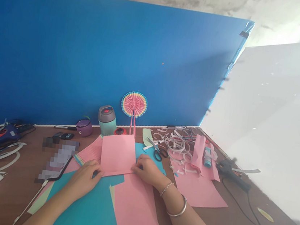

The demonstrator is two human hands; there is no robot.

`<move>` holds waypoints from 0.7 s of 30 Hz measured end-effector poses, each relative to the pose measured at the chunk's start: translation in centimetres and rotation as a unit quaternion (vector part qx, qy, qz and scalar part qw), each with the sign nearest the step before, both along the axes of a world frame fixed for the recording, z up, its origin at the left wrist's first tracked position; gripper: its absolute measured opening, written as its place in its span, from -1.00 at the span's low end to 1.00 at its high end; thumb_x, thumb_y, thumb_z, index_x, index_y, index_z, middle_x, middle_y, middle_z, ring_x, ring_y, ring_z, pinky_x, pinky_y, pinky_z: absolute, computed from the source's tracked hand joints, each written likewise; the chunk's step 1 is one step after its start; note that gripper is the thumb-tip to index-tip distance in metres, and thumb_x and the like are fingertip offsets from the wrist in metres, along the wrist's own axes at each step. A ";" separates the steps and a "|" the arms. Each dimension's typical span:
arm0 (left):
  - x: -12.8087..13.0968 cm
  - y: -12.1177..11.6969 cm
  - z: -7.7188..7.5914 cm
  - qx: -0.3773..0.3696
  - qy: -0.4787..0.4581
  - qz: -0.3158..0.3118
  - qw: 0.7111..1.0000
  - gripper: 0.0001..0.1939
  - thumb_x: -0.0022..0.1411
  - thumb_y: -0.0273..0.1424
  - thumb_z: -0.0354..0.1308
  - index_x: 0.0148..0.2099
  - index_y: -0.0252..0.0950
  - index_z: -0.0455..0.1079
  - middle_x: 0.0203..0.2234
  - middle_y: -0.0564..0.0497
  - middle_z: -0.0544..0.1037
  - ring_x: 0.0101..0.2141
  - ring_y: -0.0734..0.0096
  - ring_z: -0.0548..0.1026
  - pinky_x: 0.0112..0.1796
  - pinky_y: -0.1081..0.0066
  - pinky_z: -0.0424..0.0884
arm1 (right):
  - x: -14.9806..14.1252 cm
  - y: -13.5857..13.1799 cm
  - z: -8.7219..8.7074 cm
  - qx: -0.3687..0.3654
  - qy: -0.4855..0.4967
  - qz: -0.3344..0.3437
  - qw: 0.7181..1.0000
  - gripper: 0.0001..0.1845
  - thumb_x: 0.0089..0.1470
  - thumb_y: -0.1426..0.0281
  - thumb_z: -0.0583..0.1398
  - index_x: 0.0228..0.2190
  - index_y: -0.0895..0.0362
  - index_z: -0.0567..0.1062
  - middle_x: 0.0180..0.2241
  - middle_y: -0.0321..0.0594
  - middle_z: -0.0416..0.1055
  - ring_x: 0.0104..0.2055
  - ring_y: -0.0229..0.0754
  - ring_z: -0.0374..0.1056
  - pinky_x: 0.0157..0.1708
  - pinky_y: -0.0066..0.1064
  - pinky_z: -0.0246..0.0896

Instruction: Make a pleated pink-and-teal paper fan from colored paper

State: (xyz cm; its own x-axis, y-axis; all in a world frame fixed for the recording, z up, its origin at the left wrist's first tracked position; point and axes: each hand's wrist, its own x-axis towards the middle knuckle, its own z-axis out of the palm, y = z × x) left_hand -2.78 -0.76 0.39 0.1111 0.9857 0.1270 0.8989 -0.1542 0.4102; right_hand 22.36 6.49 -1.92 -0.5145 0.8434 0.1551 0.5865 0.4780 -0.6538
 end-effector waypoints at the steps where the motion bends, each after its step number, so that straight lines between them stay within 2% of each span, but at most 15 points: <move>1: 0.0 0.0 0.0 0.003 0.000 0.004 1.000 -0.77 0.19 -0.42 -0.04 -0.48 -0.25 0.35 -0.43 -0.03 0.46 -0.30 0.25 0.44 -0.31 0.34 0.32 | -0.1 0.0 0.1 -0.002 0.002 -0.003 1.000 -0.69 0.04 0.36 0.16 -0.68 0.14 0.33 -0.39 -0.25 0.36 -0.28 -0.20 0.29 -0.25 -0.36 0.19; 8: 0.1 0.1 0.0 -0.018 0.013 0.052 0.998 -0.82 0.18 -0.42 -0.04 -0.43 -0.25 0.33 -0.40 -0.03 0.48 -0.25 0.23 0.45 -0.29 0.34 0.33 | -0.6 -0.1 0.5 -0.041 0.015 -0.047 0.998 -0.68 0.00 0.34 0.16 -0.70 0.14 0.28 -0.43 -0.27 0.34 -0.34 -0.22 0.29 -0.30 -0.38 0.18; 21: 0.2 0.0 0.2 -0.013 0.017 0.038 0.999 -0.81 0.17 -0.42 -0.05 -0.48 -0.24 0.30 -0.40 -0.04 0.46 -0.26 0.23 0.44 -0.29 0.33 0.33 | -0.5 -0.1 0.2 -0.022 -0.005 -0.038 0.999 -0.59 0.03 0.33 0.13 -0.74 0.14 0.15 -0.42 -0.26 0.31 -0.33 -0.23 0.27 -0.33 -0.39 0.16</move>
State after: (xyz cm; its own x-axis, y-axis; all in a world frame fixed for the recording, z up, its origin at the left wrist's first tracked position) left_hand -2.61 -0.73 0.61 0.0391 0.9944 0.0977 0.9210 -0.0738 0.3824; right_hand 21.87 6.42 -1.68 -0.4499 0.8861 0.1116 0.6264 0.4021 -0.6678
